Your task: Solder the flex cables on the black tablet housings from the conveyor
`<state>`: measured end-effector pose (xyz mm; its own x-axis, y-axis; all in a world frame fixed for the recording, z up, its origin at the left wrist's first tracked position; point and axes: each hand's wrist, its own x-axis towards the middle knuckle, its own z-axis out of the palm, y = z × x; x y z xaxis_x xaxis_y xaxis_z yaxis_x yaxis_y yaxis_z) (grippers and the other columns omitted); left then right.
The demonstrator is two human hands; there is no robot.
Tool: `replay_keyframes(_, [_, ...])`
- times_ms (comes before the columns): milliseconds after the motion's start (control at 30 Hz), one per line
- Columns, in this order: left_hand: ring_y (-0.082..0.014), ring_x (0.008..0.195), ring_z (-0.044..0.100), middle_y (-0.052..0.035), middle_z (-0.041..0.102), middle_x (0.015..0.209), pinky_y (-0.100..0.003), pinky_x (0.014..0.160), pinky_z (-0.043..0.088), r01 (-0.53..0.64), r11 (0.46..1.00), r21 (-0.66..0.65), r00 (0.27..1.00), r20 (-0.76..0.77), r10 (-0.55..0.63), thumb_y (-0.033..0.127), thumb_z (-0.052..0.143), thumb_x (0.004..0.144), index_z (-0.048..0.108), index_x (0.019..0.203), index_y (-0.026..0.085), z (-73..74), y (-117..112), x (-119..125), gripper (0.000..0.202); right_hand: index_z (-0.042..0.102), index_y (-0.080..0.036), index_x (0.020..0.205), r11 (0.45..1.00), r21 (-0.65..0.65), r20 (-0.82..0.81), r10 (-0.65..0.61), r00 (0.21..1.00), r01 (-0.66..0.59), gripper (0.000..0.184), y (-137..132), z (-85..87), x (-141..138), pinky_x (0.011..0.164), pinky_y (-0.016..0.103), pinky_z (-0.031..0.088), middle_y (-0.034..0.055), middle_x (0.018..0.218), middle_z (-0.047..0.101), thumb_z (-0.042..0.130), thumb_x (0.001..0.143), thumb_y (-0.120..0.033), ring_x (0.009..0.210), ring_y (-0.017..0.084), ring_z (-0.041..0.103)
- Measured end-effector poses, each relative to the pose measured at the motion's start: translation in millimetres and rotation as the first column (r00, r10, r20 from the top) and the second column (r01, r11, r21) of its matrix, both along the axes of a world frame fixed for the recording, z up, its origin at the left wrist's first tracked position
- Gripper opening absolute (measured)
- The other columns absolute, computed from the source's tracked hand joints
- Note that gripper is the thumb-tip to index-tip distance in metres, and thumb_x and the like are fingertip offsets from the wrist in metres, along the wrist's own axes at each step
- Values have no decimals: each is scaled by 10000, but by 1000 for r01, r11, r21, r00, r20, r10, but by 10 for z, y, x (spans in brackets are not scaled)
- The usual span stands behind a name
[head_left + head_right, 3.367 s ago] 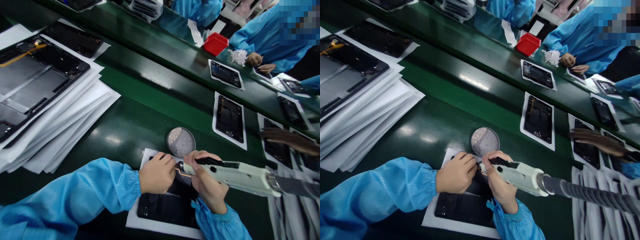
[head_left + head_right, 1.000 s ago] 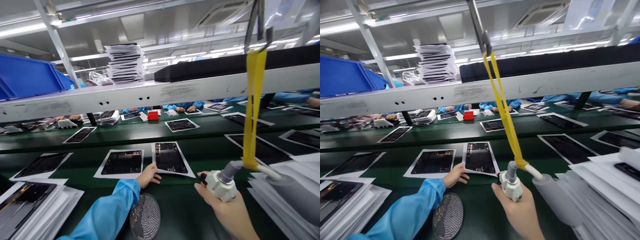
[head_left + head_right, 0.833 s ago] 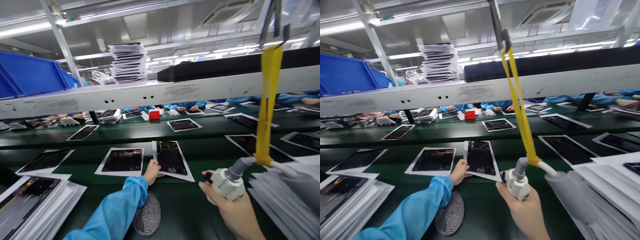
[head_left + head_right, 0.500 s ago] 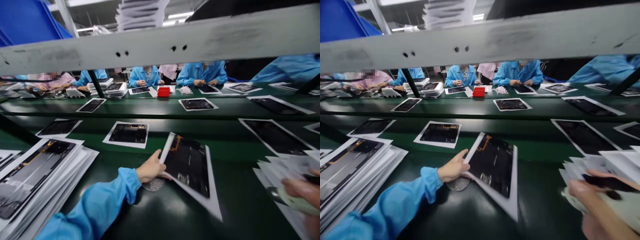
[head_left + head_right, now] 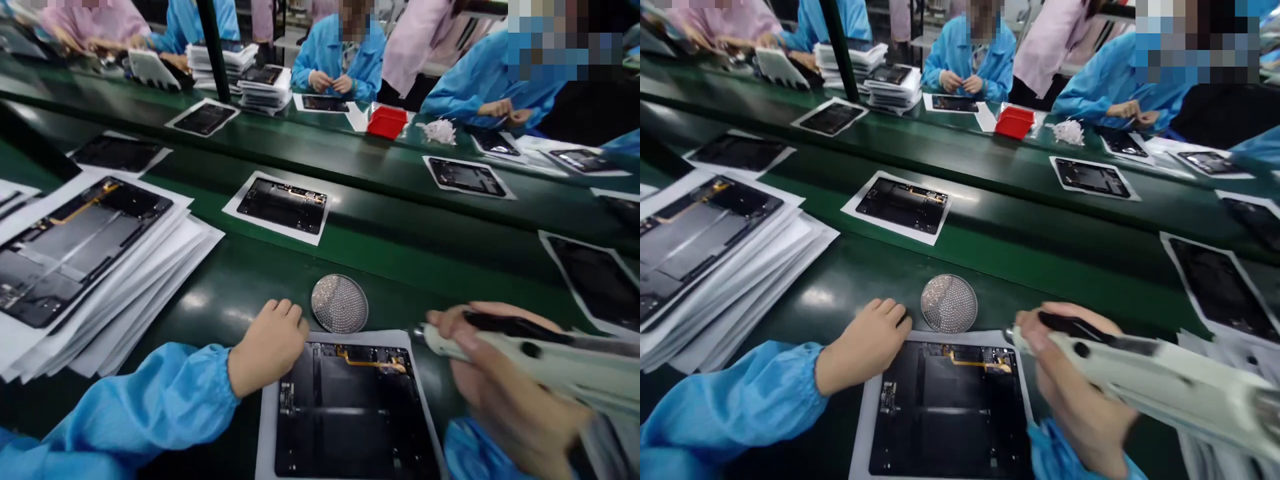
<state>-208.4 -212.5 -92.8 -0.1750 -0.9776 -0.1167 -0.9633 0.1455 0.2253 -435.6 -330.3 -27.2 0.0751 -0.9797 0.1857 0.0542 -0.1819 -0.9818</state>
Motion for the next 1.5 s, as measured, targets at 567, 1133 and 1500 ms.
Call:
replay_keyframes(567, [-214,748,496,-88,553,817,-351,627,350,96,890,-445,991,-43,-128,103,420,973,619,892,112,-536,67,-331,215,641,-200,1019,966,30,-154,258,954,-256,217,-4,-679,631,781,414,544,16,805,631,697,809,-207,728,176,623])
replay_keyframes(1133, [-209,692,516,-73,548,773,-333,590,410,98,865,-492,990,-44,-137,103,458,931,598,861,113,-548,69,-337,156,633,-185,989,964,-1,-169,262,950,-266,203,-22,-771,627,810,444,552,23,787,639,697,797,-203,729,192,640])
replay_keyframes(1500, [-208,687,514,-67,542,781,-345,586,396,89,845,-527,992,-29,-122,106,502,895,593,865,115,-493,51,-294,96,610,-189,900,956,57,8,288,958,-288,207,-18,-701,763,699,374,533,-10,695,612,715,723,-164,674,166,617])
